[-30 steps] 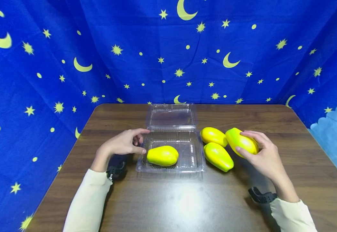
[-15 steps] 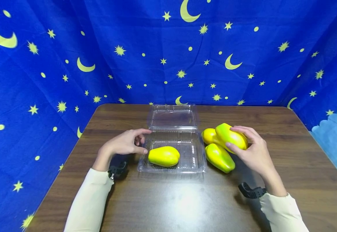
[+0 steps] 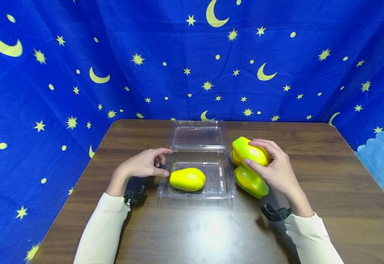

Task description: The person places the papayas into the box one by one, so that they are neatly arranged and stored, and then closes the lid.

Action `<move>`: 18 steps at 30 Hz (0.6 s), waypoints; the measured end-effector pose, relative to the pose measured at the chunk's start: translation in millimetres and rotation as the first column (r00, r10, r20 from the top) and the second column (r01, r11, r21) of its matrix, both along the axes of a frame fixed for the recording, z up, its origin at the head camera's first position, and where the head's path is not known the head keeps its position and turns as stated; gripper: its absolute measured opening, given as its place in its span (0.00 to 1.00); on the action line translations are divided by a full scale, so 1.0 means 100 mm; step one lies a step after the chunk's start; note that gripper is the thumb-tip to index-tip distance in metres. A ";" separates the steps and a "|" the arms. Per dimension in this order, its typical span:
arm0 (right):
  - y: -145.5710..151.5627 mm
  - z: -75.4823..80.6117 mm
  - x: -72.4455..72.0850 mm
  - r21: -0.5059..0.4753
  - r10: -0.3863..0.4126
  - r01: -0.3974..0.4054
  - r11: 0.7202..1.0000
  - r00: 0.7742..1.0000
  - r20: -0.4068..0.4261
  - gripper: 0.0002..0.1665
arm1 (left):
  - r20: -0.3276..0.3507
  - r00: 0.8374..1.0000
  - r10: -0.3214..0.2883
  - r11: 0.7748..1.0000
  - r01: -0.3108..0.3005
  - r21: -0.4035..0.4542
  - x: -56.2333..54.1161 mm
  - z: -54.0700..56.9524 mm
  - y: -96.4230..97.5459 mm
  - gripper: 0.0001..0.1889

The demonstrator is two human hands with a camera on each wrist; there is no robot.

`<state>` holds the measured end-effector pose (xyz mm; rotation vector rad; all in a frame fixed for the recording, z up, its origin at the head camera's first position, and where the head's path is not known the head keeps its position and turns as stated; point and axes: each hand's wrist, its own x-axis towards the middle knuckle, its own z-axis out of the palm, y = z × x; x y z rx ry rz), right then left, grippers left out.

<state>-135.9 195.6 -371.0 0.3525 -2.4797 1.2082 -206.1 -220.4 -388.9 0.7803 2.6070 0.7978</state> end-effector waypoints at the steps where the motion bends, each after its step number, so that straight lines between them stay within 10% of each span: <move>1: -0.02 0.01 -0.02 -0.006 0.008 -0.008 1.000 1.000 0.001 0.26 | 0.002 1.000 0.002 1.000 -0.002 -0.001 0.00 0.00 0.00 0.41; 18: -0.38 0.09 -0.14 -0.010 0.105 -0.106 0.994 0.990 -0.092 0.28 | -0.016 1.000 -0.007 1.000 0.007 0.002 0.01 0.02 0.00 0.41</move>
